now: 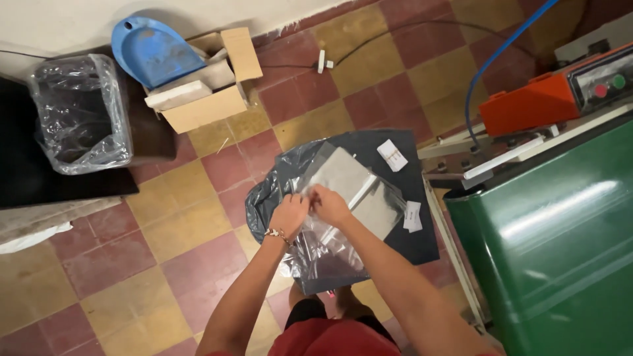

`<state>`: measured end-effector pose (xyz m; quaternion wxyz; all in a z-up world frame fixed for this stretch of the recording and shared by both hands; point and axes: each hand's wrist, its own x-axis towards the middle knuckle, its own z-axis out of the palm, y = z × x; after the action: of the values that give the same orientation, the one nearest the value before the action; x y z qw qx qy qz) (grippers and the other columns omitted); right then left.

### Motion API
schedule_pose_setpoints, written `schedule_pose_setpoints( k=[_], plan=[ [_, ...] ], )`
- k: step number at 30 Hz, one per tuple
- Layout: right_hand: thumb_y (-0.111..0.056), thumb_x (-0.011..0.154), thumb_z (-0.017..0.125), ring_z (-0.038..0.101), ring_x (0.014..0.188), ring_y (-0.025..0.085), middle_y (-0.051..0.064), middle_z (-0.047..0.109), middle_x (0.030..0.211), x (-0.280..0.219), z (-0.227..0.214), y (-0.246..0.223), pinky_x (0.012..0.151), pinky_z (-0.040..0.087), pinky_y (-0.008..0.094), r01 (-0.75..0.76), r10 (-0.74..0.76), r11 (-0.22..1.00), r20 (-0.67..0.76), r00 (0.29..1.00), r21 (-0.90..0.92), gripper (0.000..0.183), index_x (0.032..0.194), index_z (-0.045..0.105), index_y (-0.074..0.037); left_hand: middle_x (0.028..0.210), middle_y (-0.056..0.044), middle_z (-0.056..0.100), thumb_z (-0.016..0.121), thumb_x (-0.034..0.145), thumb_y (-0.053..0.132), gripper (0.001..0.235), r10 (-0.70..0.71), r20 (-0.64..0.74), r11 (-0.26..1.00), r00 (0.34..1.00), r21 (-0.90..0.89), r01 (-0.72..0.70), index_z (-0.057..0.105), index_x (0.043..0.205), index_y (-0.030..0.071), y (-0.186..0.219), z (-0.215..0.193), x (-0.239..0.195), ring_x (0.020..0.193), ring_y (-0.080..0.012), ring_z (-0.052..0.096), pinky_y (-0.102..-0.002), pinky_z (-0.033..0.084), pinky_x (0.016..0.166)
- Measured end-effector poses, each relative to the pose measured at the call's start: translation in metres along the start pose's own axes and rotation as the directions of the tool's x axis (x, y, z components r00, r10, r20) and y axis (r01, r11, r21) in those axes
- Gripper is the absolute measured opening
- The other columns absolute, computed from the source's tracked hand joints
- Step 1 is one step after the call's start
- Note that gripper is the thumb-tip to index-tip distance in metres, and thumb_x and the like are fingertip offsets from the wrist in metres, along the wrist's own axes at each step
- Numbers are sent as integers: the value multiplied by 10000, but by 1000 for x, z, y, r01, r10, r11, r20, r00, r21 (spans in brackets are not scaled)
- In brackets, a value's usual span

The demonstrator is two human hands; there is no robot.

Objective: Folding black plastic bags and inserting them into clear plastic sleeves for individual packaging.

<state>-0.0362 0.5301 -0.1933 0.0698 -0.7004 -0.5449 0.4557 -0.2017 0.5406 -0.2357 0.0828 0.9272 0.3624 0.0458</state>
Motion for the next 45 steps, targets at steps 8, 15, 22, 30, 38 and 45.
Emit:
schedule_pose_setpoints(
  k=[8, 15, 22, 30, 38, 45],
  plan=[
    [-214, 842, 632, 683, 1053, 324, 68, 740, 981, -7, -5, -22, 924, 539, 484, -100, 100, 995, 5, 995, -30, 227, 1057, 560, -199, 785, -87, 581, 517, 899, 136, 158, -119, 29, 990, 992, 74, 116, 653, 947, 73, 18, -20, 6, 796, -273, 632, -335, 590, 521],
    [-211, 869, 597, 709, 984, 350, 134, 716, 969, -3, 16, -17, 861, 571, 491, -32, 19, 978, -66, 998, -208, 250, 1095, 503, -159, 763, -41, 566, 540, 881, 139, 112, 95, 25, 989, 995, 111, -97, 645, 916, 122, -9, 14, 3, 775, -235, 613, -292, 546, 504],
    [-246, 910, 592, 719, 939, 374, 148, 701, 918, 0, 26, -14, 809, 581, 499, -56, 30, 978, -127, 991, -201, 179, 1031, 519, -136, 795, -74, 574, 543, 869, 132, 113, 26, 25, 998, 999, 65, -27, 624, 922, 75, -8, 9, -1, 803, -268, 618, -317, 567, 511],
    [-293, 955, 590, 722, 916, 395, 166, 710, 895, -2, 15, -22, 794, 579, 515, -64, 45, 981, -107, 993, -185, 175, 1000, 550, -129, 649, 1, 566, 529, 847, 155, 134, -377, -77, 896, 923, 223, 385, 615, 745, 161, 22, 22, 2, 638, -189, 627, -287, 532, 436],
    [-284, 961, 546, 713, 958, 385, 149, 722, 935, 4, 15, -13, 807, 569, 529, -50, 43, 996, -100, 994, -70, 136, 1018, 565, -162, 622, -29, 562, 570, 798, 140, 95, -294, -134, 913, 946, 253, 320, 634, 727, 146, 20, 23, 9, 614, -226, 615, -317, 520, 437],
    [-276, 932, 559, 723, 930, 355, 103, 720, 908, 1, 11, -17, 793, 577, 477, -77, 66, 989, -94, 993, -123, 110, 984, 553, -179, 659, 25, 570, 538, 857, 178, 98, -176, -166, 933, 970, 286, 218, 599, 781, 188, 20, -7, 5, 652, -169, 622, -264, 526, 488]
  ],
)
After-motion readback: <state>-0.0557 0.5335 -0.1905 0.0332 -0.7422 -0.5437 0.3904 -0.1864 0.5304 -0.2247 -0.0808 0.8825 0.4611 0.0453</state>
